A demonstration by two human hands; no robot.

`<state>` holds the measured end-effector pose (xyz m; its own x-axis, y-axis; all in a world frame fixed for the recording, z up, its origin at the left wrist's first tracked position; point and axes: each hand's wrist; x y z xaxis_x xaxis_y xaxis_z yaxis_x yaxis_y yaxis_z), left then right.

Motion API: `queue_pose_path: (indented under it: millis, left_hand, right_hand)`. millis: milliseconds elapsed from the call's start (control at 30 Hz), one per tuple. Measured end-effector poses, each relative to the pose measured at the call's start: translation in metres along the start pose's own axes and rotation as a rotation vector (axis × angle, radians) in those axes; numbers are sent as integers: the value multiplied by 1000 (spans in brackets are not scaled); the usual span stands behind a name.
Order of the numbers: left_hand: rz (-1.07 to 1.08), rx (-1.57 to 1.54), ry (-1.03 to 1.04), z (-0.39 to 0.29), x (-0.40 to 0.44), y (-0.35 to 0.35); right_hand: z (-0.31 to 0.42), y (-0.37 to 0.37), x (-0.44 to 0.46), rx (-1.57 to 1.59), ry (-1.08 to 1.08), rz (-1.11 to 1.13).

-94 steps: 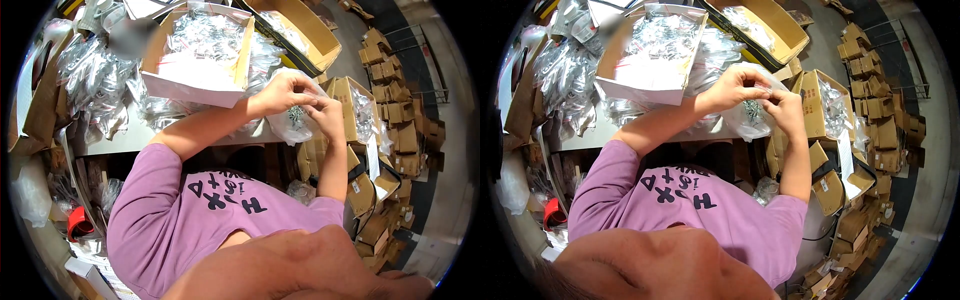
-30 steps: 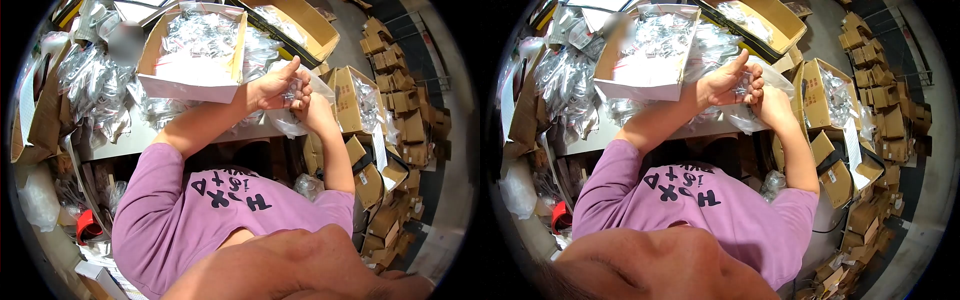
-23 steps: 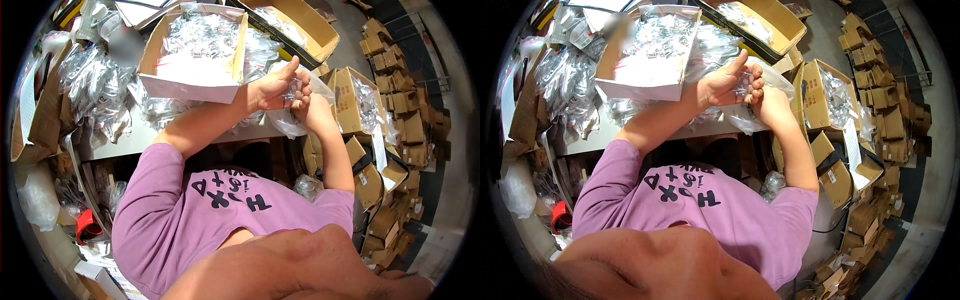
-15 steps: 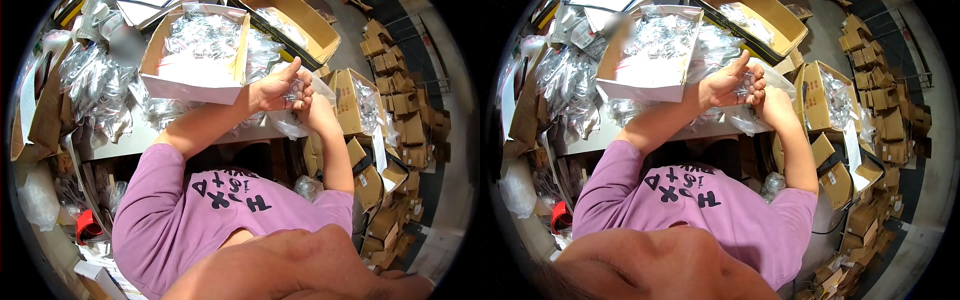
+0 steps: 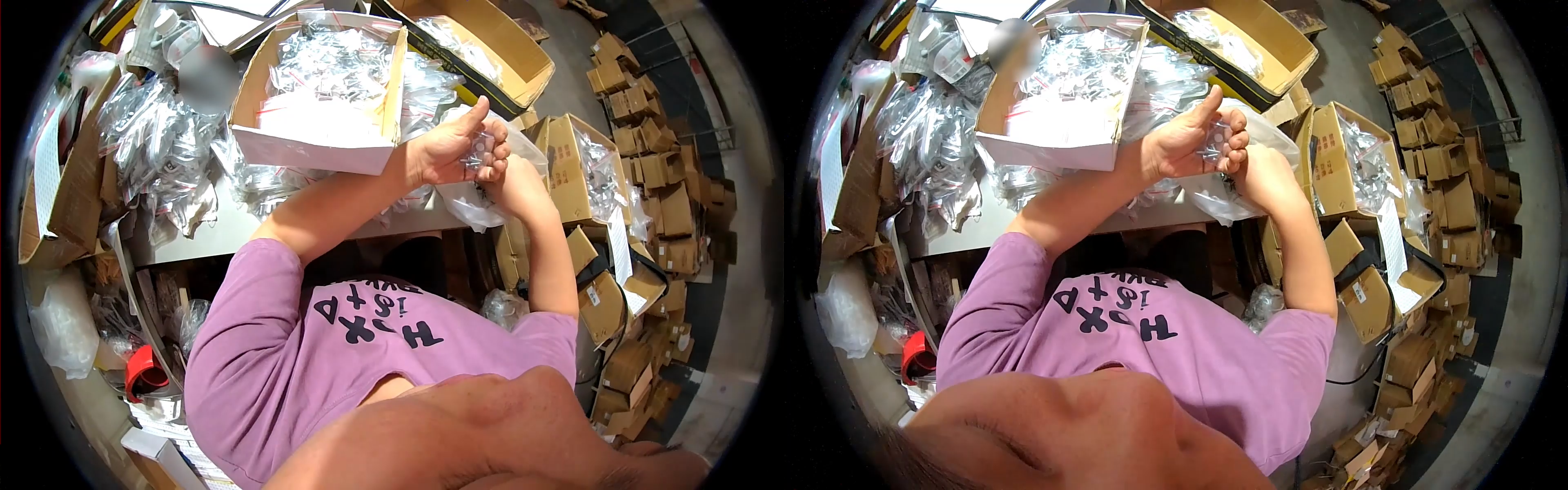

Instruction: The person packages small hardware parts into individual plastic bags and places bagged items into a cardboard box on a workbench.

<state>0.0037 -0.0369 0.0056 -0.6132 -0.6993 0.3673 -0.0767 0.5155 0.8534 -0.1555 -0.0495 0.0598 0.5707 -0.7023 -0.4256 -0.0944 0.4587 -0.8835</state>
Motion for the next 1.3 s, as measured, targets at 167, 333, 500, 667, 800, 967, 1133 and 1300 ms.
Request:
queue_pose_path:
  millis: [167, 333, 500, 667, 800, 967, 1133, 1300]
  left_hand:
    - [11, 9, 2, 0, -1, 1]
    - [2, 15, 0, 0, 0, 1]
    - [-6, 51, -17, 1, -1, -2]
    - [-109, 184, -70, 2, -2, 5]
    - [-149, 294, -102, 8, 1, 2]
    - [-75, 329, -79, 8, -1, 3]
    - [-69, 440, -58, 9, -2, 3]
    - [15, 593, -50, 10, -1, 2]
  right_hand:
    - [-27, 7, 8, 399, -161, -13]
    - [-21, -9, 1, 992, -313, 59]
    - [-15, -25, -8, 301, -257, -195]
    - [-9, -38, -13, 430, -277, -441]
    - [1, -38, -6, 742, -467, -490]
    - [1, -37, -3, 868, -498, -264]
    - [1, -47, -12, 447, -502, -242]
    - [5, -48, -17, 215, -565, -249]
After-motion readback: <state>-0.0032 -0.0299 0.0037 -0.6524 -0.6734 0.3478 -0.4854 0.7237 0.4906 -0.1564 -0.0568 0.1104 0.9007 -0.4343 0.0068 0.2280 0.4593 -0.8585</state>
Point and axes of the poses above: each hand's wrist, its own x-axis towards the middle knuckle, its own y-axis out of the palm, z = x × y, and after that the axes turned 14 degrees about z, right-handed
